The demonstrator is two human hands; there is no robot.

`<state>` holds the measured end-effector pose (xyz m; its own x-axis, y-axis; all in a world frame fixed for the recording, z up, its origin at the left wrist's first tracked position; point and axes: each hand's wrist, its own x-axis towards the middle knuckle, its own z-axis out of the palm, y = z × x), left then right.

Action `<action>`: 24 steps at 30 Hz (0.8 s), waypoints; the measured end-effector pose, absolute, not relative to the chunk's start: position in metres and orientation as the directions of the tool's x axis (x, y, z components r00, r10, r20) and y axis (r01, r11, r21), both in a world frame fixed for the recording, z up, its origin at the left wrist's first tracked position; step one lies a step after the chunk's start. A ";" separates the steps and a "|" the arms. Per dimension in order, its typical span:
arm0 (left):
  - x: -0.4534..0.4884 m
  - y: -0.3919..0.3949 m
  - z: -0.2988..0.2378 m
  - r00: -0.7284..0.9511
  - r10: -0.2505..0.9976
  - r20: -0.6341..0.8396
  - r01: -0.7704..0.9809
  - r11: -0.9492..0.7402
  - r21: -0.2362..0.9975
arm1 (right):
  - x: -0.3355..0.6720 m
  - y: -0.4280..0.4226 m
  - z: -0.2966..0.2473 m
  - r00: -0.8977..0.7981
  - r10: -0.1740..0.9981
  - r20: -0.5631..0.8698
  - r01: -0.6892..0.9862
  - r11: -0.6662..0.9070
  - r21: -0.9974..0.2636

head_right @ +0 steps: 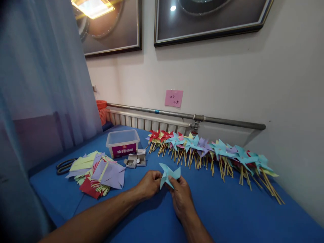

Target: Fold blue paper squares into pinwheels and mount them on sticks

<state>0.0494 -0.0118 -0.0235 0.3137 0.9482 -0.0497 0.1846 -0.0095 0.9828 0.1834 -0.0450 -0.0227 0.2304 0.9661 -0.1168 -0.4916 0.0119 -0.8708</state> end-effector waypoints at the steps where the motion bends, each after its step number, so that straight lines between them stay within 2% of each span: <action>1: 0.049 -0.012 -0.023 0.314 0.948 -0.048 0.190 -0.013 0.982 | 0.183 -0.045 -0.023 0.224 0.968 -0.117 -0.491 0.009 -0.871; 24: 0.048 -0.013 -0.022 0.346 0.938 0.002 0.174 -0.066 0.983 | 0.182 -0.047 -0.024 0.209 0.975 -0.074 -0.504 0.043 -0.863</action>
